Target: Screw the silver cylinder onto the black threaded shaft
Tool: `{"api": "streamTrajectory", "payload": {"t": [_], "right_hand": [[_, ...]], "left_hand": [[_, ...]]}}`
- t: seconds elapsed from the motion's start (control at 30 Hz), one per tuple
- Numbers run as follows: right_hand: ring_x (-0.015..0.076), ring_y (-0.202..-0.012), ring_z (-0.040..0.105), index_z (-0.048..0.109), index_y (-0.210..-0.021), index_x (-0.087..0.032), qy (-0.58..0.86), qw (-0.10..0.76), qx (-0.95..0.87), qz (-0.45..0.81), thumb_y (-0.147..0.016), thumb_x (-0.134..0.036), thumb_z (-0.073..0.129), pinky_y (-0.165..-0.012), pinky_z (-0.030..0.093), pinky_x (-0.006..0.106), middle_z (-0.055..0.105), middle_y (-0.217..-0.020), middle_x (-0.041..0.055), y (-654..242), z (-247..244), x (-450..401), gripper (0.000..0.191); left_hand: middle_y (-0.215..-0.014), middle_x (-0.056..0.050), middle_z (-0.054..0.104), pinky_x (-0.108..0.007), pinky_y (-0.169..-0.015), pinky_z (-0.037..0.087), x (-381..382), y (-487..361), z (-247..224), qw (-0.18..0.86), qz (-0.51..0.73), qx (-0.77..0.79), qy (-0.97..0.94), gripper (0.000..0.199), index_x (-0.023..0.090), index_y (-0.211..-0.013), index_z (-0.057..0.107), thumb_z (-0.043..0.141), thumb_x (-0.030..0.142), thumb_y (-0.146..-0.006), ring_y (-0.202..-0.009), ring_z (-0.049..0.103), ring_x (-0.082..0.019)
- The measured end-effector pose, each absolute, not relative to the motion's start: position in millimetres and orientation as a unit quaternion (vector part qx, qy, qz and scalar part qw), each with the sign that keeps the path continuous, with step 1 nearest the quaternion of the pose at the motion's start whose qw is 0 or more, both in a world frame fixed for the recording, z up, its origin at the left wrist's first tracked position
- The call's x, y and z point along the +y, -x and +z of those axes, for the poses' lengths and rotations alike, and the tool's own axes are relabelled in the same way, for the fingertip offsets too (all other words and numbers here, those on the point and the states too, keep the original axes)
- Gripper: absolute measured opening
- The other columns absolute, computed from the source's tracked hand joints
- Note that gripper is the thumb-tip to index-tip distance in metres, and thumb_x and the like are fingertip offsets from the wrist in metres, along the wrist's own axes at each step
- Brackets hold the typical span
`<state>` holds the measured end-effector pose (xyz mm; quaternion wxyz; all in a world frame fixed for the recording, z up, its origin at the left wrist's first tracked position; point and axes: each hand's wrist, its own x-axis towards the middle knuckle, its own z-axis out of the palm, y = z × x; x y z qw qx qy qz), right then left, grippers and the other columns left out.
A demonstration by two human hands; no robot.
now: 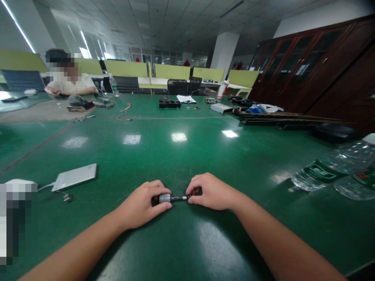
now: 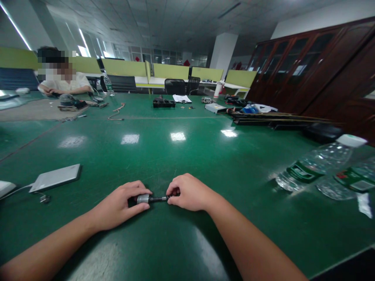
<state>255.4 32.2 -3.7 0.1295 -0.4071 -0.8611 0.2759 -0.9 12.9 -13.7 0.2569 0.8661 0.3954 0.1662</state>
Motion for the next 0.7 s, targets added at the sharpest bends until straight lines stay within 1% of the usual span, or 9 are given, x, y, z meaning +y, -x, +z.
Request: {"api": "streamTrajectory", "payload": {"t": [0.1, 0.2, 0.27, 0.33, 0.43, 0.7], "right_hand": [[0.0140, -0.074, 0.062, 0.076, -0.089, -0.021, 0.400, 0.145, -0.867, 0.261, -0.078, -0.022, 0.073, -0.067, 0.042, 0.025, 0.070, -0.080, 0.0010, -243.4, -9.1, 28.8, 0.011], [0.0156, -0.079, 0.062, 0.075, -0.090, -0.019, 0.377, 0.183, -0.877, 0.235, -0.078, -0.024, 0.075, -0.073, 0.042, 0.027, 0.071, -0.082, 0.0020, -227.4, -17.9, 24.4, 0.013], [0.0170, -0.082, 0.061, 0.075, -0.091, -0.019, 0.372, 0.200, -0.879, 0.221, -0.079, -0.023, 0.074, -0.078, 0.042, 0.029, 0.072, -0.083, 0.0026, -219.1, -23.5, 22.1, 0.012], [0.0175, -0.084, 0.061, 0.075, -0.091, -0.020, 0.372, 0.209, -0.878, 0.217, -0.080, -0.023, 0.073, -0.079, 0.042, 0.030, 0.072, -0.084, 0.0027, -214.8, -27.6, 20.9, 0.012], [0.0167, -0.082, 0.060, 0.074, -0.091, -0.020, 0.370, 0.212, -0.878, 0.217, -0.080, -0.023, 0.073, -0.078, 0.042, 0.030, 0.071, -0.082, 0.0019, -214.7, -29.9, 21.3, 0.012], [0.0164, -0.080, 0.058, 0.074, -0.090, -0.020, 0.369, 0.212, -0.880, 0.212, -0.079, -0.023, 0.073, -0.077, 0.040, 0.030, 0.070, -0.080, 0.0012, -218.8, -29.7, 21.1, 0.012]], "left_hand": [[-0.096, -0.004, 0.066, -0.031, -0.081, 0.047, 13.1, 1.2, -14.5, 0.256, 0.165, 0.394, -0.867, 0.024, 0.023, -0.110, 0.070, 0.064, 0.035, -0.090, -0.087, 0.062, -0.020], [-0.100, -0.004, 0.066, -0.032, -0.081, 0.046, 13.0, 1.1, -16.1, 0.253, 0.175, 0.404, -0.862, 0.032, 0.023, -0.116, 0.065, 0.069, 0.032, -0.085, -0.089, 0.061, -0.021], [-0.100, -0.003, 0.066, -0.032, -0.079, 0.046, 12.9, 0.9, -17.3, 0.255, 0.181, 0.415, -0.854, 0.037, 0.023, -0.116, 0.062, 0.072, 0.029, -0.081, -0.088, 0.061, -0.021], [-0.095, -0.002, 0.066, -0.031, -0.075, 0.045, 12.8, 0.6, -18.4, 0.259, 0.183, 0.424, -0.848, 0.032, 0.022, -0.110, 0.063, 0.073, 0.027, -0.079, -0.084, 0.060, -0.020], [-0.088, 0.000, 0.064, -0.029, -0.071, 0.043, 12.8, 0.0, -19.5, 0.257, 0.181, 0.428, -0.847, 0.024, 0.021, -0.100, 0.064, 0.073, 0.027, -0.079, -0.079, 0.059, -0.019], [-0.085, 0.000, 0.063, -0.030, -0.071, 0.041, 13.1, -1.5, -18.5, 0.259, 0.167, 0.433, -0.847, 0.020, 0.020, -0.095, 0.064, 0.072, 0.032, -0.081, -0.078, 0.059, -0.019]]}}
